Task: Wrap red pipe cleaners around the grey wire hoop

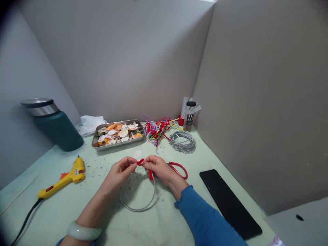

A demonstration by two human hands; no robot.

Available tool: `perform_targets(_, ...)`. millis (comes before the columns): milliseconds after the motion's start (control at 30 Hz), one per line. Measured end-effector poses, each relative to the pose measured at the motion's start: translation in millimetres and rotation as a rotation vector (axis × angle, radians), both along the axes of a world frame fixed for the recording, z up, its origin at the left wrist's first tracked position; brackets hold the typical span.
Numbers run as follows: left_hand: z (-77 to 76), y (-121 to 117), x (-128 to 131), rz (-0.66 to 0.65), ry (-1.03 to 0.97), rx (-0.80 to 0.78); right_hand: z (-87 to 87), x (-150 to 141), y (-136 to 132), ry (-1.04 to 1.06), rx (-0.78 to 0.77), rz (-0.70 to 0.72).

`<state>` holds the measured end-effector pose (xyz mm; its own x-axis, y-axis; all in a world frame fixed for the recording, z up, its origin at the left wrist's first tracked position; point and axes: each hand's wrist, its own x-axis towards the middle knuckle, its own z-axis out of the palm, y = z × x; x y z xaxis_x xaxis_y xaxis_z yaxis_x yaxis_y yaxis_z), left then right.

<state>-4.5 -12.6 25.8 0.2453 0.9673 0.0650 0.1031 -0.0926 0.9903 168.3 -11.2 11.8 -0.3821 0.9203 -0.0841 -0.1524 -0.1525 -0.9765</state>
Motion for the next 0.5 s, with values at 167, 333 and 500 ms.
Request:
perform_targets(167,2.3,-0.8,0.0,0.002,-0.024,-0.015,0.6,-0.4,-1.9,-0.094,0.051,0.020)
perform_targets(333,0.5,-0.2,-0.6,-0.002,-0.022,-0.030,-2.7,-1.5,1.0,-0.238,0.198,-0.081)
perform_targets(500,1.4,-0.9,-1.1,-0.037,0.000,-0.045,-5.9,-0.7,5.1,-0.219,0.206,-0.143)
